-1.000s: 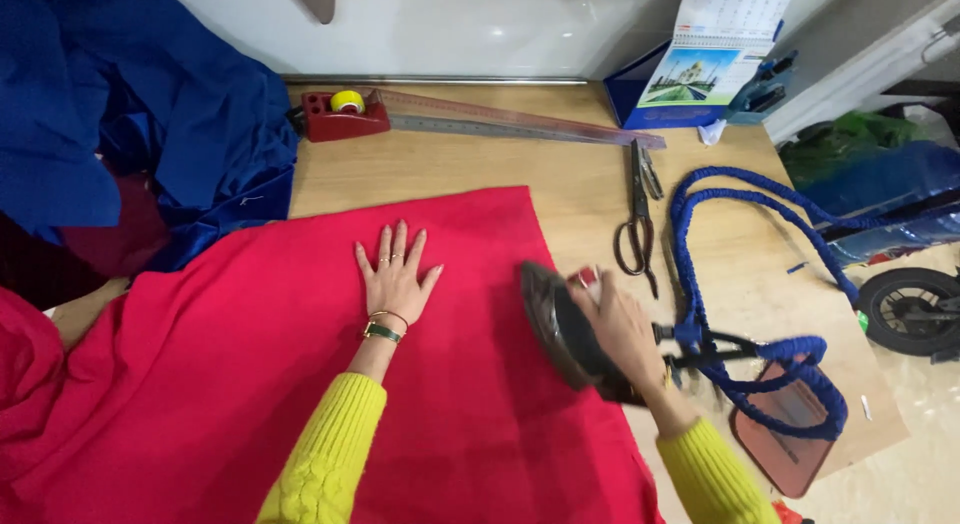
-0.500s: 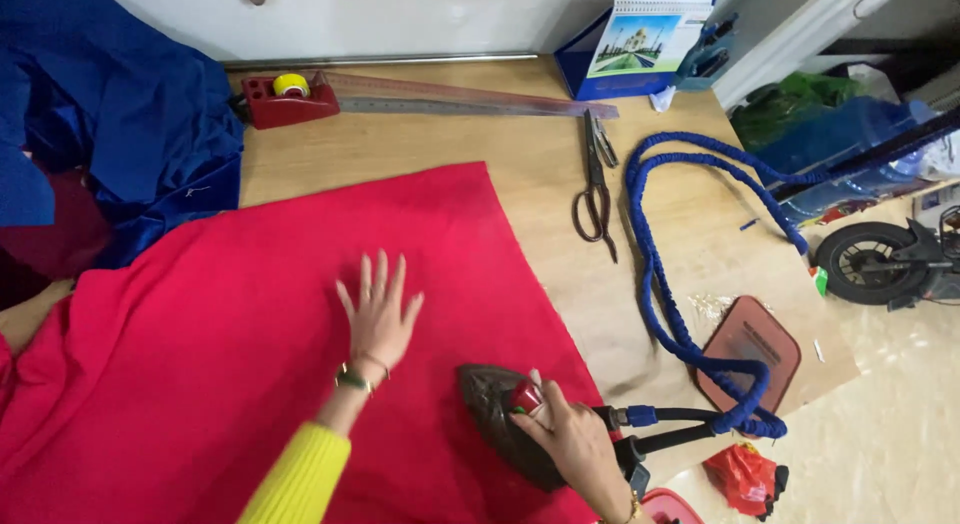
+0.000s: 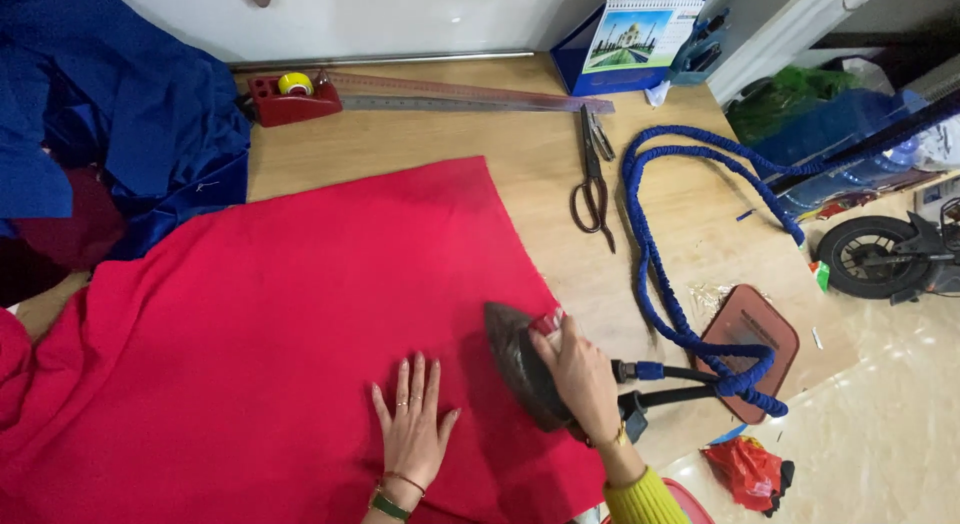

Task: The person is using a steam iron to smooth out wrinkles on a large piece of red fabric laid out on a workbench.

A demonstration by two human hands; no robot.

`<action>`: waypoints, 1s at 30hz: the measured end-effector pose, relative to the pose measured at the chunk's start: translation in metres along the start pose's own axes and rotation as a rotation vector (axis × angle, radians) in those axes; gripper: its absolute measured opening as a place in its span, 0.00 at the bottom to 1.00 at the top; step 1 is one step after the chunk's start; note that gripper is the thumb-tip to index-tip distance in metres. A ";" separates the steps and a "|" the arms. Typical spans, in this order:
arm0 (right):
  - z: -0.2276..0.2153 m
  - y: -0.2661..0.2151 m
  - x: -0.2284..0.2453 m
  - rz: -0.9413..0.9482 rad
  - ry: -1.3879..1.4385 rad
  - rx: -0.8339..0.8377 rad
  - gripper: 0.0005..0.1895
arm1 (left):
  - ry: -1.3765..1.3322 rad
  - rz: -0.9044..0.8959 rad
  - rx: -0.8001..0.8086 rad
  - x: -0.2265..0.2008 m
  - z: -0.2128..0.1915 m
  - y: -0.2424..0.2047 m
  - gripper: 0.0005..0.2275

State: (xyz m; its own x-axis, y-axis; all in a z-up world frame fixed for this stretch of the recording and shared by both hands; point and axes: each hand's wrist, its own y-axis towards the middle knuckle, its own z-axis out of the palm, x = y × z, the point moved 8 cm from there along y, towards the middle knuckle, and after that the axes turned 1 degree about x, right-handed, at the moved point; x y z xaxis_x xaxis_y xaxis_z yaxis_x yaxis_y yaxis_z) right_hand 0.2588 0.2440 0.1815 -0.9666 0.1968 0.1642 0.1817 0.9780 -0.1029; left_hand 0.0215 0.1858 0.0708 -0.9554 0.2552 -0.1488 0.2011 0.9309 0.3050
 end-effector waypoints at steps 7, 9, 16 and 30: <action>-0.010 0.045 -0.006 0.007 -0.053 -0.130 0.30 | 0.016 -0.013 -0.009 -0.001 0.003 -0.003 0.39; -0.006 0.054 -0.010 0.044 -0.007 -0.119 0.29 | 0.014 -0.012 -0.015 -0.001 0.005 -0.003 0.40; -0.004 0.076 -0.015 0.064 -0.010 -0.245 0.30 | 0.022 -0.019 -0.019 -0.003 0.000 -0.006 0.40; -0.007 0.064 -0.016 0.063 -0.015 -0.167 0.31 | 0.028 -0.038 -0.002 0.011 0.002 -0.013 0.40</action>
State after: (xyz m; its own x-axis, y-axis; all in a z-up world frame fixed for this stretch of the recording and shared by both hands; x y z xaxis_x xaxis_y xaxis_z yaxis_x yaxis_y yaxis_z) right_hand 0.2874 0.3044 0.1793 -0.9548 0.2578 0.1481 0.2679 0.9620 0.0524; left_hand 0.0089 0.1766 0.0630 -0.9680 0.2125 -0.1338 0.1645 0.9391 0.3016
